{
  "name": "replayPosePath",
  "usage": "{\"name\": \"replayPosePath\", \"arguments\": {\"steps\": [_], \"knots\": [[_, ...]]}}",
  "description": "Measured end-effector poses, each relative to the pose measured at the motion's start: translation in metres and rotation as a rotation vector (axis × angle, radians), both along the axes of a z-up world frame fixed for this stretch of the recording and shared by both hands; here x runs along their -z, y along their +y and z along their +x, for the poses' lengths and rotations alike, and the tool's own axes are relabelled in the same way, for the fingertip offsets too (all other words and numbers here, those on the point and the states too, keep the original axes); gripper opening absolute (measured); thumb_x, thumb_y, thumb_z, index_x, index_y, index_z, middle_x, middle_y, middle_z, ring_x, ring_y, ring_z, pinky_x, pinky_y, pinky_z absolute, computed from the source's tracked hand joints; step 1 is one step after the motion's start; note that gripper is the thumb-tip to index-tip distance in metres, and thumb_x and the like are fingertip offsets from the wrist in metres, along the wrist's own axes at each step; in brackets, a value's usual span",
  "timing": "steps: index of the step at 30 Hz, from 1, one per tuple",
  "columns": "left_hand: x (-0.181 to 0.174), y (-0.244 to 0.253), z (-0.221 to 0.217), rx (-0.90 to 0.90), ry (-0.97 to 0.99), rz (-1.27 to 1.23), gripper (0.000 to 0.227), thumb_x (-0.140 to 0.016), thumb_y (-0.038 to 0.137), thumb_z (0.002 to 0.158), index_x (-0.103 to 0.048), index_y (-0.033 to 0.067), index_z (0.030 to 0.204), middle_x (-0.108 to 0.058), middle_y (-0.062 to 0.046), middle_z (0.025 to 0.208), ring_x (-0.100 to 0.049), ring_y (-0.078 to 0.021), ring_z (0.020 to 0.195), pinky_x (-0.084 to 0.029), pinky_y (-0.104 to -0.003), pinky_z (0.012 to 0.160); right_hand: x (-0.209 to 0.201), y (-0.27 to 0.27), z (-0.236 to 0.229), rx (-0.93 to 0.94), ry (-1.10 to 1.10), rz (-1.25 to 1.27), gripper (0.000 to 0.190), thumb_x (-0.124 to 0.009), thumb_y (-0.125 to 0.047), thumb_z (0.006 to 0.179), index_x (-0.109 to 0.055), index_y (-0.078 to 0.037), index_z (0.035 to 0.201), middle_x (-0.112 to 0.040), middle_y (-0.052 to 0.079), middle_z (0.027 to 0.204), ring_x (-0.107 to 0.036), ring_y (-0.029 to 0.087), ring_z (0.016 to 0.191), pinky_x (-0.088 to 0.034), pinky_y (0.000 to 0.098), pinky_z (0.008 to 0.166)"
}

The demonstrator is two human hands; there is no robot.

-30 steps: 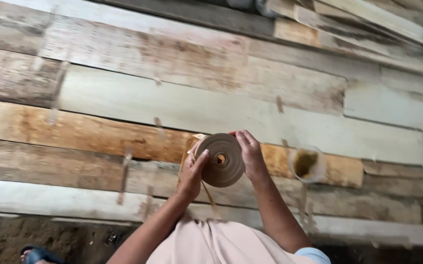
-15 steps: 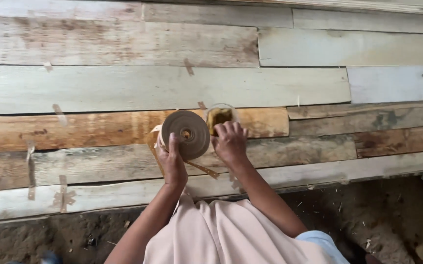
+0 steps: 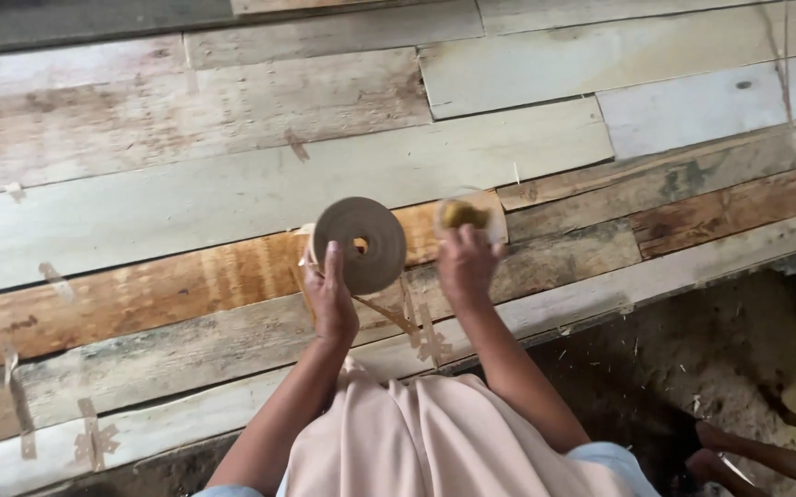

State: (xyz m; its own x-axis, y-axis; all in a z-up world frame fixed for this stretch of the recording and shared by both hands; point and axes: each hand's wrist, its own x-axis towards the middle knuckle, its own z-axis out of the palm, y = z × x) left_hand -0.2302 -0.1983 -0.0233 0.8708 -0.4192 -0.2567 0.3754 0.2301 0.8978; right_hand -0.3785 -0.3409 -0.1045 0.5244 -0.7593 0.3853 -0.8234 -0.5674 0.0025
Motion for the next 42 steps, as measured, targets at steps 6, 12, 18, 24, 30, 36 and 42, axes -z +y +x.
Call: {"name": "replayPosePath", "arguments": {"steps": [6, 12, 18, 24, 30, 36, 42], "knots": [[0.018, -0.042, -0.033, 0.277, 0.053, -0.082, 0.067, -0.069, 0.03, 0.098, -0.041, 0.0034, 0.153, -0.053, -0.027, 0.146, -0.051, -0.0353, 0.137, -0.036, -0.051, 0.119, 0.01, -0.057, -0.085, 0.344, -0.003, 0.087, 0.009, -0.072, -0.025, 0.086, -0.067, -0.018, 0.089, -0.06, 0.001, 0.093, -0.061, 0.027, 0.093, -0.045, 0.0489, 0.083], [-0.001, -0.093, -0.084, 0.495, -0.052, -0.068, 0.061, -0.062, 0.027, 0.102, -0.041, 0.0018, 0.154, -0.046, -0.027, 0.153, -0.039, -0.0371, 0.145, -0.031, -0.05, 0.122, 0.03, -0.123, -0.155, 0.427, -0.036, 0.157, 0.017, -0.071, -0.023, 0.084, -0.062, -0.013, 0.094, -0.059, 0.006, 0.098, -0.063, 0.032, 0.094, -0.051, 0.0502, 0.075], [0.007, -0.151, -0.142, 0.674, -0.116, -0.019, 0.063, -0.059, 0.036, 0.103, -0.04, 0.0135, 0.158, -0.039, -0.021, 0.16, -0.031, -0.0357, 0.15, -0.028, -0.05, 0.123, -0.031, -0.163, -0.186, 0.088, -0.593, 0.835, 0.047, -0.067, -0.06, 0.096, -0.064, -0.017, 0.115, -0.066, 0.012, 0.101, -0.066, 0.036, 0.098, -0.05, 0.0477, 0.086], [-0.02, -0.201, -0.175, 0.832, -0.258, 0.246, 0.076, -0.041, 0.061, 0.103, -0.022, 0.0194, 0.164, -0.014, -0.031, 0.165, -0.016, -0.0525, 0.15, -0.018, -0.063, 0.122, -0.087, -0.172, -0.175, 0.176, -1.254, 1.495, 0.047, -0.079, -0.024, 0.089, -0.066, -0.011, 0.131, -0.073, 0.012, 0.113, -0.073, 0.027, 0.103, -0.057, 0.0432, 0.095], [0.005, -0.235, -0.182, 0.509, -0.157, 0.314, 0.042, -0.068, 0.041, 0.099, -0.067, 0.0247, 0.137, -0.068, -0.006, 0.094, -0.055, -0.0112, 0.077, -0.049, -0.023, 0.062, -0.036, -0.268, -0.223, 0.449, -1.816, 1.317, 0.052, -0.09, -0.038, 0.081, -0.064, -0.015, 0.12, -0.061, 0.011, 0.112, -0.067, 0.028, 0.104, -0.056, 0.0425, 0.091], [-0.01, -0.245, -0.198, 0.389, -0.005, 0.105, 0.032, -0.077, 0.025, 0.09, -0.077, 0.0038, 0.114, -0.067, -0.01, 0.104, -0.059, -0.0181, 0.1, -0.05, -0.035, 0.096, 0.156, -0.381, -0.293, 0.696, -1.837, 1.191, 0.086, -0.091, -0.033, 0.091, -0.032, -0.018, 0.151, -0.046, 0.016, 0.151, -0.059, 0.041, 0.13, -0.045, 0.0609, 0.106], [-0.025, -0.249, -0.2, 0.519, -0.065, 0.001, 0.022, -0.077, 0.026, 0.09, -0.079, 0.0076, 0.102, -0.069, -0.009, 0.108, -0.059, -0.0182, 0.104, -0.048, -0.035, 0.098, 0.037, -0.349, -0.285, 0.753, -0.599, 0.549, 0.079, -0.071, -0.051, 0.095, -0.028, -0.028, 0.157, -0.032, 0.017, 0.146, -0.043, 0.042, 0.135, -0.045, 0.0638, 0.099]]}}
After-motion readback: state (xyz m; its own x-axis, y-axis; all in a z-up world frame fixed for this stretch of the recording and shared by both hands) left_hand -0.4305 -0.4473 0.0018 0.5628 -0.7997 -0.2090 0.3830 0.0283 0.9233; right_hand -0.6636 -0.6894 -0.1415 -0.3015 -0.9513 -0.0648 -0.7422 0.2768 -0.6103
